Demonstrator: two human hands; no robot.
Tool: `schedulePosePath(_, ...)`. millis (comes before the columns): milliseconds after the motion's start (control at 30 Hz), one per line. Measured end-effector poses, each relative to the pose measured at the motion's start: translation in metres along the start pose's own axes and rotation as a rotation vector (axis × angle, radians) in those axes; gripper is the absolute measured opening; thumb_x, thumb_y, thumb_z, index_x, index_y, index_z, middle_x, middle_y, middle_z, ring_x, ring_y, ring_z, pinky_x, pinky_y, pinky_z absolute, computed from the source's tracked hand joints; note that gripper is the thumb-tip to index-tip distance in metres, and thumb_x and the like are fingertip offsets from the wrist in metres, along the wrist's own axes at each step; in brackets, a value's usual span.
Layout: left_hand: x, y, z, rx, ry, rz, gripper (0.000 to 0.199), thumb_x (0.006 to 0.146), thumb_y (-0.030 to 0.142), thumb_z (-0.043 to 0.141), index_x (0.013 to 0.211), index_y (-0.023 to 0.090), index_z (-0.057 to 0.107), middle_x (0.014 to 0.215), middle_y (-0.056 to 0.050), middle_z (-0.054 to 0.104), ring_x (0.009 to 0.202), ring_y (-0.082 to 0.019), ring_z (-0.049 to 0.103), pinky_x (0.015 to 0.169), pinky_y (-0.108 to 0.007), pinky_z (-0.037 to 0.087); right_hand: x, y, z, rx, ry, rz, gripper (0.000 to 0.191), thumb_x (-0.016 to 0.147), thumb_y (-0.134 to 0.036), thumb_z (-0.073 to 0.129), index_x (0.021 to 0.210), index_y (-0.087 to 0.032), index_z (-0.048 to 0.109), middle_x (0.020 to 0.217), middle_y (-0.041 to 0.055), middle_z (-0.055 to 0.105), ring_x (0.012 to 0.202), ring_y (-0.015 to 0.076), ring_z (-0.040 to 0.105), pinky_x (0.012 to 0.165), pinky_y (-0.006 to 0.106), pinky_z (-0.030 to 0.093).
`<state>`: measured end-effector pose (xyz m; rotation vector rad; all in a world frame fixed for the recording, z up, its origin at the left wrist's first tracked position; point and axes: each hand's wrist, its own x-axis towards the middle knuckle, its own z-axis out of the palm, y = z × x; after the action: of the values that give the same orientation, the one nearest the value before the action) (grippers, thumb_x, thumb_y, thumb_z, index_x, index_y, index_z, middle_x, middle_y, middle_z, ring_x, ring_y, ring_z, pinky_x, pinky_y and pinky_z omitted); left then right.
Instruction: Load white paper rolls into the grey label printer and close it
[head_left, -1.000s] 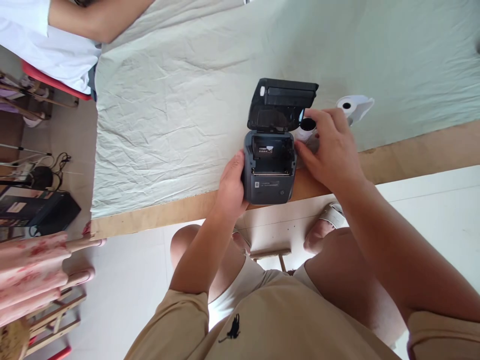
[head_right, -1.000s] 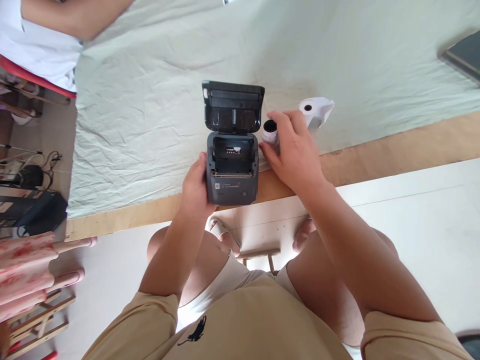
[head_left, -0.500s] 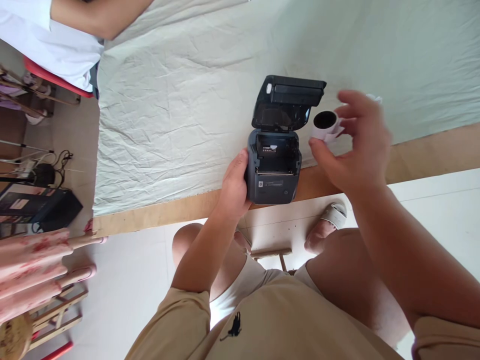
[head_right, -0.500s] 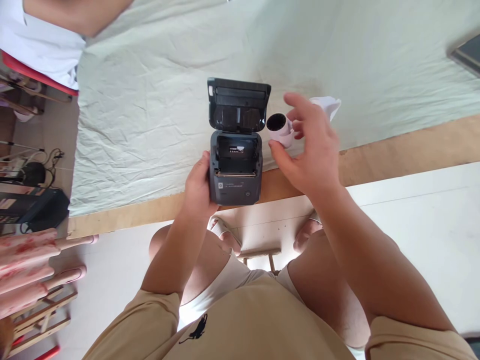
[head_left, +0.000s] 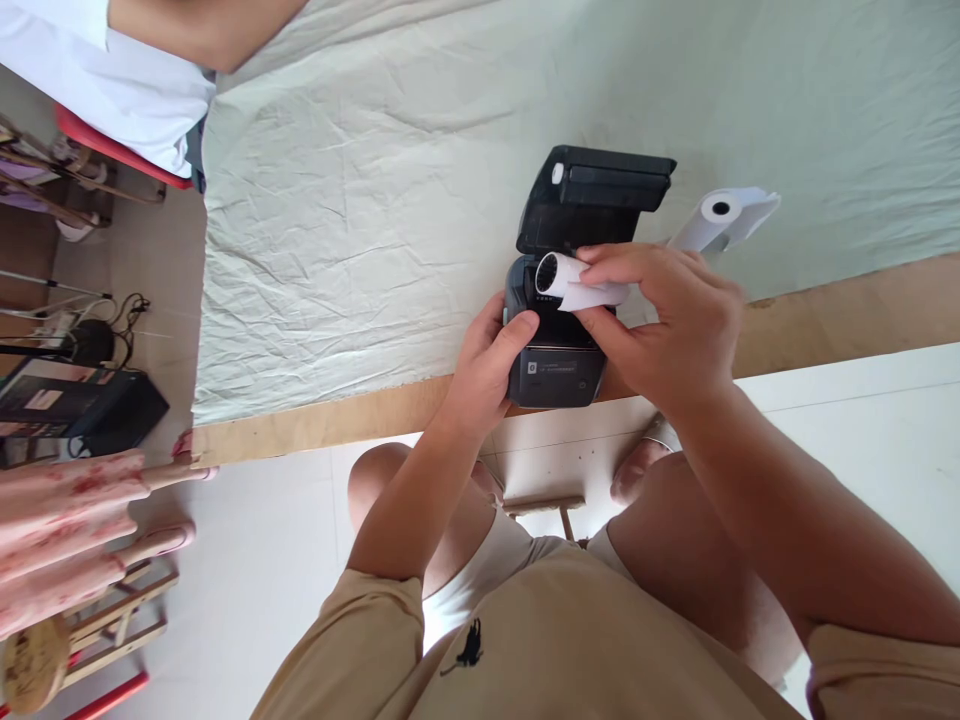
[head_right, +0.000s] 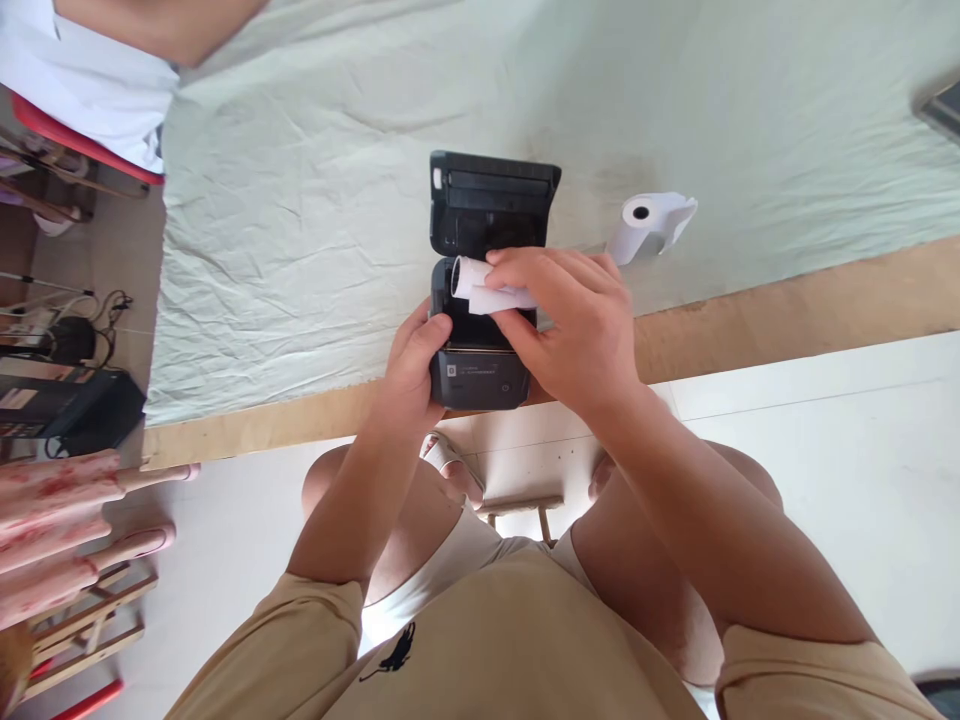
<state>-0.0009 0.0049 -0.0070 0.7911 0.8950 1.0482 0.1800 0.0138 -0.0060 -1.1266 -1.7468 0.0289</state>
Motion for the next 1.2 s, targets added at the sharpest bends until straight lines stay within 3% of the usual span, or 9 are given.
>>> schedulePosePath(200,0.002,-0.001,0.001,-0.01,0.008,0.012,0.041,0.091,0.058,0.085,0.109,0.023,0.077,0.096,-0.001,0.083,0.089,-0.021,0.081,0.073,-0.03,0.063,-0.001,-0.001,0.0,0.047,-0.02,-0.053,0.028,0.09,-0.002,0.071,0.092,-0.029,0.073,0.108,-0.0035,0.088,0.099,0.0252,0.083,0.085,0.045,0.058)
schedulePosePath(367,0.002,0.0,-0.002,0.021,-0.04,0.045,0.048,0.085,0.063,0.089,0.105,0.021,0.075,0.088,-0.001,0.078,0.076,-0.017,0.074,0.067,-0.029,0.061,-0.009,-0.001,0.0,0.113,-0.028,-0.155,0.017,0.096,-0.015,0.079,0.092,-0.03,0.073,0.096,-0.0054,0.086,0.098,0.0239,0.079,0.086,0.044,0.057)
schedulePosePath(600,0.005,-0.004,-0.008,0.066,-0.063,0.104,0.066,0.073,0.054,0.1,0.124,0.025,0.068,0.118,-0.003,0.08,0.11,-0.02,0.078,0.098,-0.03,0.064,-0.018,0.0,-0.004,0.042,-0.01,-0.23,0.015,0.098,-0.019,0.081,0.1,-0.033,0.076,0.095,-0.005,0.086,0.104,0.0244,0.079,0.089,0.044,0.054)
schedulePosePath(733,0.004,-0.005,-0.007,0.106,-0.045,0.111,0.066,0.077,0.058,0.096,0.127,0.025,0.069,0.12,-0.004,0.08,0.113,-0.024,0.078,0.1,-0.034,0.064,-0.021,-0.004,-0.004,0.08,-0.017,-0.26,0.004,0.103,-0.031,0.075,0.106,-0.032,0.077,0.096,-0.0021,0.085,0.104,0.0251,0.078,0.087,0.045,0.055)
schedulePosePath(900,0.0,-0.002,-0.005,0.154,-0.008,0.052,0.069,0.07,0.046,0.102,0.13,0.028,0.073,0.113,-0.002,0.078,0.105,-0.024,0.076,0.095,-0.033,0.063,-0.024,0.003,-0.005,0.162,0.09,-0.086,0.015,0.107,-0.031,0.057,0.105,-0.034,0.071,0.098,0.002,0.079,0.095,0.0262,0.076,0.087,0.049,0.059)
schedulePosePath(967,-0.001,-0.001,-0.005,0.158,-0.004,0.046,0.068,0.069,0.044,0.102,0.129,0.029,0.074,0.109,-0.002,0.077,0.099,-0.023,0.074,0.091,-0.032,0.063,-0.024,0.01,-0.006,0.143,0.131,0.038,0.021,0.105,-0.042,0.058,0.121,-0.034,0.068,0.125,0.0074,0.075,0.116,0.0314,0.075,0.091,0.053,0.061)
schedulePosePath(1033,-0.002,0.0,-0.004,0.154,-0.011,0.039,0.066,0.07,0.042,0.102,0.128,0.029,0.075,0.105,-0.001,0.076,0.094,-0.021,0.072,0.087,-0.031,0.062,-0.024,0.017,-0.006,0.182,0.065,0.125,0.047,0.103,-0.053,0.059,0.148,-0.039,0.056,0.157,0.0092,0.062,0.144,0.036,0.065,0.098,0.056,0.062)
schedulePosePath(1100,-0.002,0.0,-0.004,0.146,-0.026,0.036,0.065,0.069,0.04,0.103,0.127,0.029,0.076,0.102,-0.001,0.075,0.089,-0.02,0.071,0.083,-0.03,0.061,-0.023,0.023,-0.005,0.261,-0.046,0.169,0.062,0.103,-0.055,0.059,0.161,-0.046,0.04,0.172,0.0061,0.052,0.157,0.035,0.058,0.107,0.057,0.061)
schedulePosePath(1200,-0.002,0.0,-0.005,0.148,-0.024,0.039,0.061,0.07,0.039,0.102,0.125,0.029,0.076,0.099,0.0,0.074,0.087,-0.018,0.07,0.08,-0.028,0.061,-0.024,0.028,-0.004,0.324,0.026,0.191,0.049,0.108,-0.056,0.05,0.155,-0.046,0.045,0.153,0.0077,0.069,0.142,0.032,0.07,0.106,0.054,0.062)
